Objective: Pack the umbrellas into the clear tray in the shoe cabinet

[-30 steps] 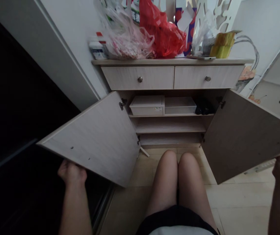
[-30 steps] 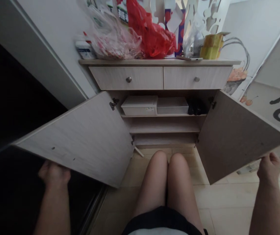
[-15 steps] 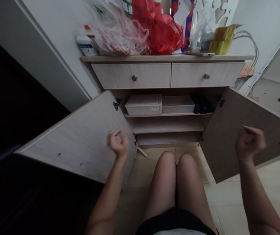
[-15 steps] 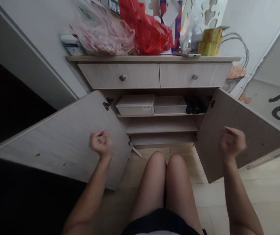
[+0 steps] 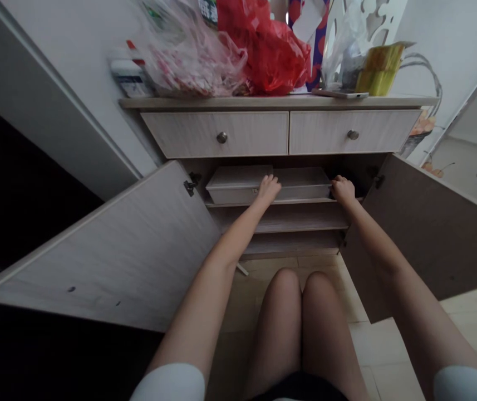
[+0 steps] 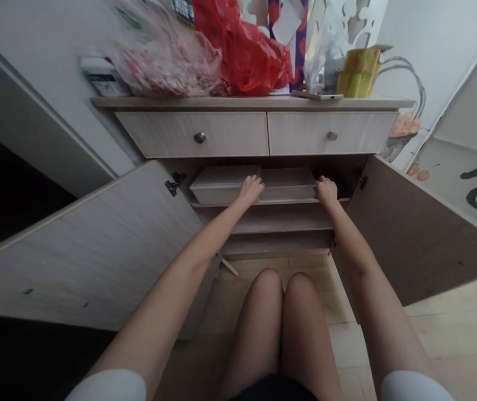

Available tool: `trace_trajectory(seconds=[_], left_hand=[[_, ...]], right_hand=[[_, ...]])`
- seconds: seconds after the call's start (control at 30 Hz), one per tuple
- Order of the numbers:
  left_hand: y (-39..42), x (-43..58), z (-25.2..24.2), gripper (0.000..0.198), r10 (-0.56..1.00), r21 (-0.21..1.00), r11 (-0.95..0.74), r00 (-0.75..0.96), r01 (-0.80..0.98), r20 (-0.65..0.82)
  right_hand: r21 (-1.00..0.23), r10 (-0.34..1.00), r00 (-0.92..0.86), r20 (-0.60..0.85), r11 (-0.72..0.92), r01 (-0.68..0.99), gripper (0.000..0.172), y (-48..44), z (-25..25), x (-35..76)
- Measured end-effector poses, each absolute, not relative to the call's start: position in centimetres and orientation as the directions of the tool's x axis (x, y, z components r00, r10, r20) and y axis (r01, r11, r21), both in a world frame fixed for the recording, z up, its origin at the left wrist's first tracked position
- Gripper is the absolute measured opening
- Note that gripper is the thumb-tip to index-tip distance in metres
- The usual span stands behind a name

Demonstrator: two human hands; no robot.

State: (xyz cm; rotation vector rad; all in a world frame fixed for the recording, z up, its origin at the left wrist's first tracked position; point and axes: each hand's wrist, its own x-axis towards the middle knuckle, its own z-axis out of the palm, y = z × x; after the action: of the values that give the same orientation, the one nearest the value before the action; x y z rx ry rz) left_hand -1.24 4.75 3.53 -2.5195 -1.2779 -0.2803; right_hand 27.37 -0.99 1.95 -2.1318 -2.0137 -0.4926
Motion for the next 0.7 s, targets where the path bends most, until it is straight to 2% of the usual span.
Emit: trace_trajectory(seconds=[0.13,0.37,0.7], left_hand=[[6.2,-0.9,3.2,0.035,0.769,-0.203,-0.531,0.569,0.822,0.292],[7.8,-0.8,2.4,0.033,0.766,-0.198,-0.541,0.576,0.818,0.286],[7.4,-1.5,3.2,0.024,0.761,-0.162,-0.552,0.574,0.818,0.303]], right_hand=[[0.126,0.955,0.084,0.283,-0.124,0.984,0.033,0.4,1.7,27.2],[0.14,0.958,0.093,0.272,-0.134,0.981,0.035,1.8,1.7,27.5],[0.214,0.925,-0.02,0.38,-0.067,0.974,0.036,-0.1,3.1,29.0]])
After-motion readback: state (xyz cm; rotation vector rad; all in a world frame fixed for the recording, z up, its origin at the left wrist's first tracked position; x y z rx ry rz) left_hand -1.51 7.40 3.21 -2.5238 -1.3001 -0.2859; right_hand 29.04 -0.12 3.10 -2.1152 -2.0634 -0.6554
